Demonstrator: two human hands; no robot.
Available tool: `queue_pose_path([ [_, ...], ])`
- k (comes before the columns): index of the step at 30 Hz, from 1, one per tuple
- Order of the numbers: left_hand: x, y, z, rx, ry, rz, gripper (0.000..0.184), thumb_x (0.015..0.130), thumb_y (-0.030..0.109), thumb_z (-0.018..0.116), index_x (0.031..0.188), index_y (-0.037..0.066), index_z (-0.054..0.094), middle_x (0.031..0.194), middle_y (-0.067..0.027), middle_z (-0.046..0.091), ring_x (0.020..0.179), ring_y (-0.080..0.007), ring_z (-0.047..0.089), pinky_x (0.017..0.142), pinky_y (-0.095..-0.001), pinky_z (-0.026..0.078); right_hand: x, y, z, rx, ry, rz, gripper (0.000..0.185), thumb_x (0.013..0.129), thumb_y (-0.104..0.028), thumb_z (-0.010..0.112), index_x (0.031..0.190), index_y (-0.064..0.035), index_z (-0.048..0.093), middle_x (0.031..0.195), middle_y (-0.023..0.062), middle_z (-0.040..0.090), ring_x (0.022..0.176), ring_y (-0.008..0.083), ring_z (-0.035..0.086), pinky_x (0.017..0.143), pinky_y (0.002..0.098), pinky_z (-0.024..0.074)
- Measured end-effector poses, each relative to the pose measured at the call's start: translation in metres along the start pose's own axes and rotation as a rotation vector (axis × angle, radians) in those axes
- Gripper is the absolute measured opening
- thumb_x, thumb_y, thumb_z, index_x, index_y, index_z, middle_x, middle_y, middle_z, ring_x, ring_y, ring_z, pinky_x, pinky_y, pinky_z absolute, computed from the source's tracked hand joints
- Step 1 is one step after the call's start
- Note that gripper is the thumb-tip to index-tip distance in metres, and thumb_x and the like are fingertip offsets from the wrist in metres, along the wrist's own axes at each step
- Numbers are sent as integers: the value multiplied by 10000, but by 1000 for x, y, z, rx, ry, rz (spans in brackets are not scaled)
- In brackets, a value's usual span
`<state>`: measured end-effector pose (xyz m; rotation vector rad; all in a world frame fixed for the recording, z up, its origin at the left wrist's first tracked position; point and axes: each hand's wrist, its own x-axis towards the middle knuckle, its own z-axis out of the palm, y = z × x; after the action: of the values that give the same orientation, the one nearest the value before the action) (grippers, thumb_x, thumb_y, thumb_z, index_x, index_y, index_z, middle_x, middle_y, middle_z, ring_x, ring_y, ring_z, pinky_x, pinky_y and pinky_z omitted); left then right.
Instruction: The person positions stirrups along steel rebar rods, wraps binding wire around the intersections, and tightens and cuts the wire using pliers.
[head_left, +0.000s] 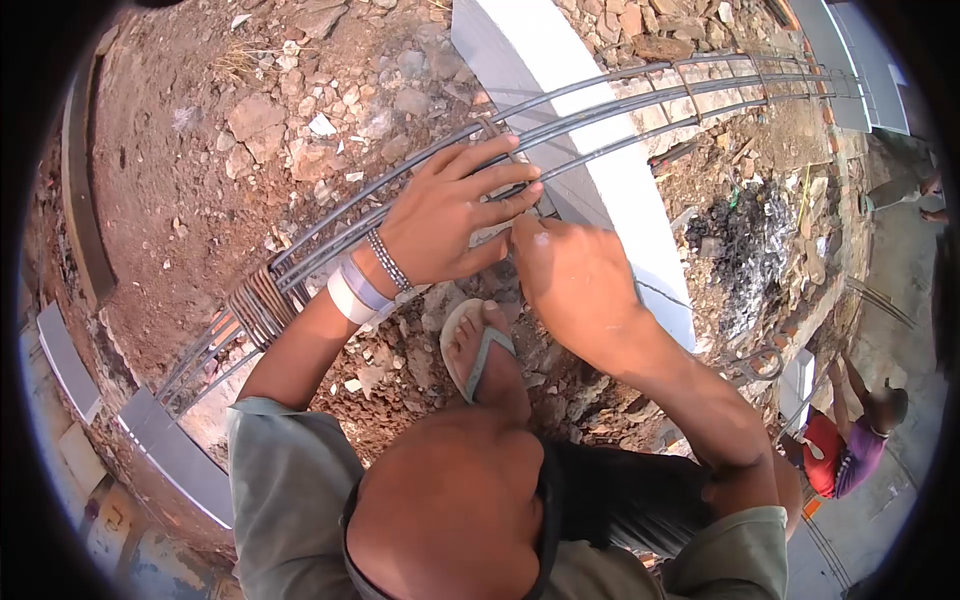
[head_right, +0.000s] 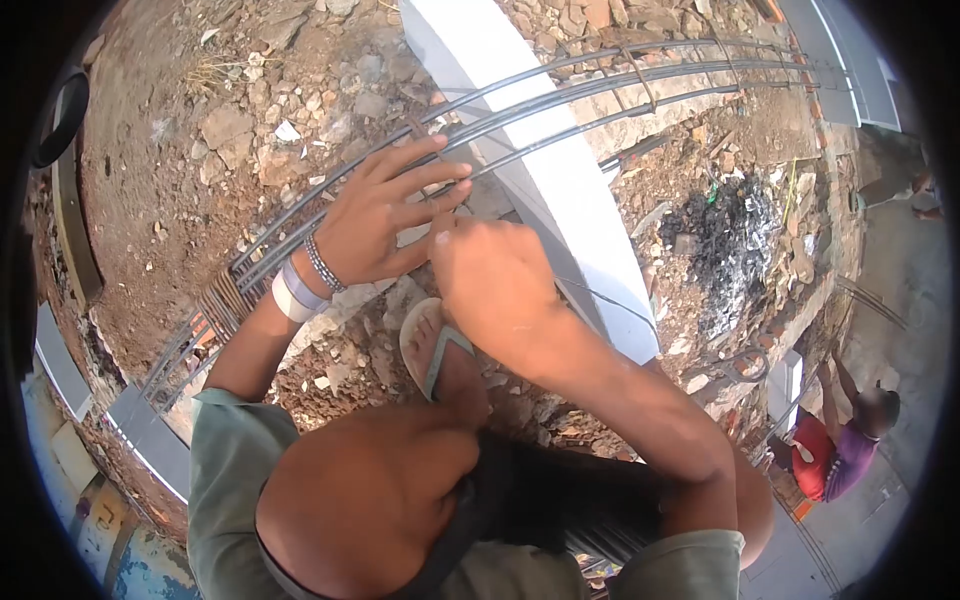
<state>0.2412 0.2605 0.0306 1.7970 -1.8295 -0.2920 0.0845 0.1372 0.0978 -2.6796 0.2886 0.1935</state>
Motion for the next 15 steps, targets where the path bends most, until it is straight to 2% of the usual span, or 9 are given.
queue_pose_path([
  [2, -1, -3, -2, -6, -21, -4, 447, 813, 198, 729, 1254, 129, 717, 1431, -27, 590, 1475, -278, 396, 1162, -513, 372, 12, 4, -12, 37, 6, 52, 141, 927, -80, 626, 1000, 29, 677, 712, 224, 658, 698, 404, 689, 587, 473, 532],
  [5, -1, -3, -4, -38, -19, -11, 473, 844, 198, 705, 1309, 117, 685, 1418, -43, 612, 1461, -270, 427, 1164, -515, 375, 23, 15, -25, 69, 1, 105, 152, 893, -76, 640, 1011, 9, 682, 768, 229, 701, 734, 407, 712, 667, 470, 567],
  [9, -1, -3, 1, -91, 18, -26, 468, 877, 206, 673, 1326, 74, 664, 1442, -83, 606, 1425, -273, 480, 1177, -508, 370, 32, 38, -36, 261, 17, 210, 179, 949, -134, 672, 1090, -27, 702, 809, 216, 708, 823, 417, 705, 734, 476, 556],
  [12, -1, -2, 3, -81, 18, -36, 557, 895, 204, 650, 1422, 43, 568, 1473, -126, 576, 1411, -274, 495, 1192, -494, 353, 39, 43, -32, 330, -18, 247, 166, 934, -91, 672, 1073, -8, 706, 812, 234, 706, 855, 415, 702, 753, 474, 558],
  [15, -2, 5, 4, -106, 59, -75, 665, 905, 199, 641, 1510, 14, 437, 1464, -164, 573, 1403, -285, 499, 1198, -486, 345, 36, 44, -30, 205, 152, -28, 189, 936, -61, 648, 1112, -4, 684, 886, 226, 715, 874, 421, 698, 757, 473, 558],
])
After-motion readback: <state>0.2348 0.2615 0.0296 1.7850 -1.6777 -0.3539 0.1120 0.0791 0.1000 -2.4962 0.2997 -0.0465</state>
